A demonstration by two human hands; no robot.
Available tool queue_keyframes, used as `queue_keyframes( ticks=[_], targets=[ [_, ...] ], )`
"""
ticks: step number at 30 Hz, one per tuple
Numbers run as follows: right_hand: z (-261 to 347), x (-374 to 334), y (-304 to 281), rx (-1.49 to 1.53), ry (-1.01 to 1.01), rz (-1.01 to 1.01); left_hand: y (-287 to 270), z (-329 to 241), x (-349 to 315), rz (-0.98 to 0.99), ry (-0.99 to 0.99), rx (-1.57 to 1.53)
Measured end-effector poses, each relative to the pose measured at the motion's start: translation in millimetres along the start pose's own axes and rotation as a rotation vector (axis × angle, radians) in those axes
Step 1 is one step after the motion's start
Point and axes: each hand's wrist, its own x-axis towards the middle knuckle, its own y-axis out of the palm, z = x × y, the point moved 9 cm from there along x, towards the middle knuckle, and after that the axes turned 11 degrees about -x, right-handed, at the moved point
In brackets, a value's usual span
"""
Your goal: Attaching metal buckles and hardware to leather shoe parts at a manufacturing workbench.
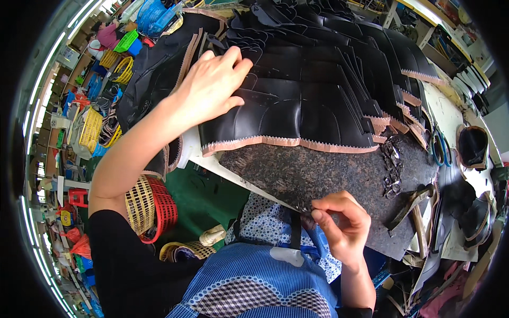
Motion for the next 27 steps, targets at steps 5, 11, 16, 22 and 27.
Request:
queue_keyframes(
  ticks=[5, 11, 16, 22, 27],
  targets=[
    [-3.0, 32.0, 16.8, 0.100, -0.046, 0.018, 5.4, 10.8, 2.1, 0.264, -0.054, -0.309],
    [-19.3, 75.7, 62.3, 0.159, -0.002, 0.151, 52.4, -23.6, -32.2, 0.831, 0.018, -0.770],
    [-30.5, 69.1, 61.0, 0.154, 0.011, 0.183, 100.9, -60.7, -89.7, 0.919, -0.036, -0.938],
    [-8.1, 61.1, 50.0, 0.132, -0.049, 0.158, 111.2, -79.8, -143.9, 0.847, -0.588, -1.680],
    [57.5, 22.3, 26.0, 0.004, -0.343, 0.162, 74.4, -82.3, -141.7, 0.401, -0.376, -1.543]
  ],
)
